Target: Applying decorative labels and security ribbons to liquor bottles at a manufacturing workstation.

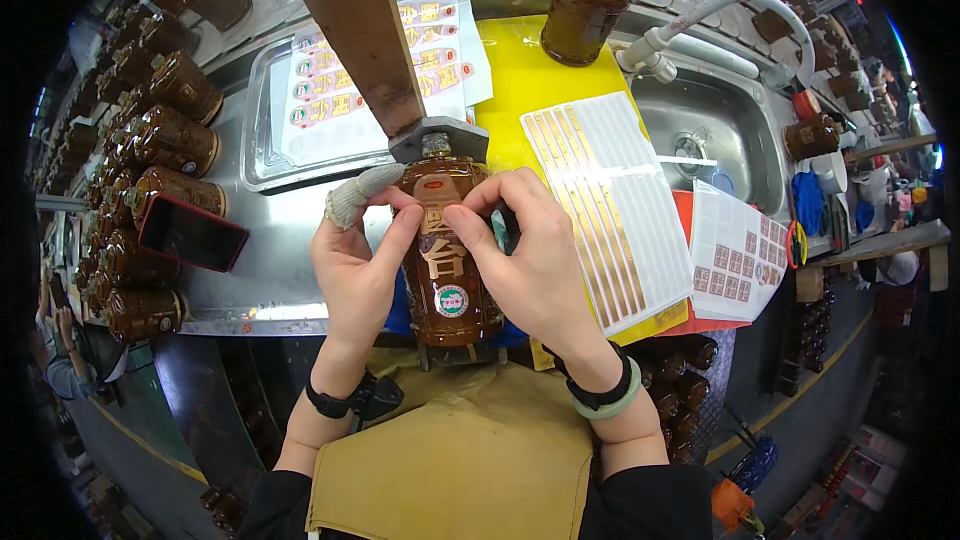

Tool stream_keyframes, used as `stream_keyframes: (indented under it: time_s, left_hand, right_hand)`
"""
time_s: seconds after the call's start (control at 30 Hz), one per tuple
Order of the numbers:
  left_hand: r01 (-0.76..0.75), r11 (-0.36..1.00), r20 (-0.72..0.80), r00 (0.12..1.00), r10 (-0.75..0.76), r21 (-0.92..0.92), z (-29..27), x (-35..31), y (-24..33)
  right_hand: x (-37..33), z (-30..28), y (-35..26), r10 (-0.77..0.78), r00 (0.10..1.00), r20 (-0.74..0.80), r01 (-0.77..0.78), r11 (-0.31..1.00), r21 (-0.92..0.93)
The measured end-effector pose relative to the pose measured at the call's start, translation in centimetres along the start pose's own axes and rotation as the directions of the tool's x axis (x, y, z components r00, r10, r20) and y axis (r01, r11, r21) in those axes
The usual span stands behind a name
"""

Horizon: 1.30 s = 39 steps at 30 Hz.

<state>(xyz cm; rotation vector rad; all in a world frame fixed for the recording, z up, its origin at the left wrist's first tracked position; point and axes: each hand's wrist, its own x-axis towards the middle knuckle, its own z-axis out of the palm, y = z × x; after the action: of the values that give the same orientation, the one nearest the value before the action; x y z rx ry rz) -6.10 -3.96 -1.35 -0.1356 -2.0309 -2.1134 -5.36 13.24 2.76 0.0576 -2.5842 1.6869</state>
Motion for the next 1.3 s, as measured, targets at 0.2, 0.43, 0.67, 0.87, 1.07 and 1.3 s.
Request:
stream_keyframes:
  time_s: [0.2,0.43,0.67,0.87,1.07,1.3]
  left_hand:
    - [-0.023,1.0,-0.014,1.0,0.023,0.006,0.2,0.0,0.0]
    - [-0.003,1.0,-0.012,1.0,0.003,0.018,0.3,0.0,0.1]
    - [0.021,0.995,-0.068,0.997,-0.028,-0.098,0.7,0.1,-0.6]
    - [0.216,0.921,-0.001,0.973,-0.229,-0.324,0.5,-0.1,-0.4]
    - [0.294,0.916,0.089,0.956,-0.28,-0.272,1.2,-0.1,-0.3]
    - [0.31,0.896,0.102,0.951,-0.293,-0.318,1.2,-0.1,-0.1]
  right_hand:
    - [0.1,0.2,0.1,-0.014,1.0,-0.008,0.014,1.0,-0.028]
    - [0.2,0.2,0.1,-0.002,1.0,-0.005,0.002,1.0,-0.028]
    - [0.3,0.5,0.5,0.044,0.999,-0.027,-0.041,0.993,0.112]
    - [0.6,0.4,1.3,0.2,0.98,0.018,-0.189,0.886,0.423]
    - [0.6,1.4,2.0,0.261,0.965,0.011,-0.237,0.857,0.458]
    - [0.6,1.4,2.3,0.254,0.967,0.02,-0.234,0.851,0.47]
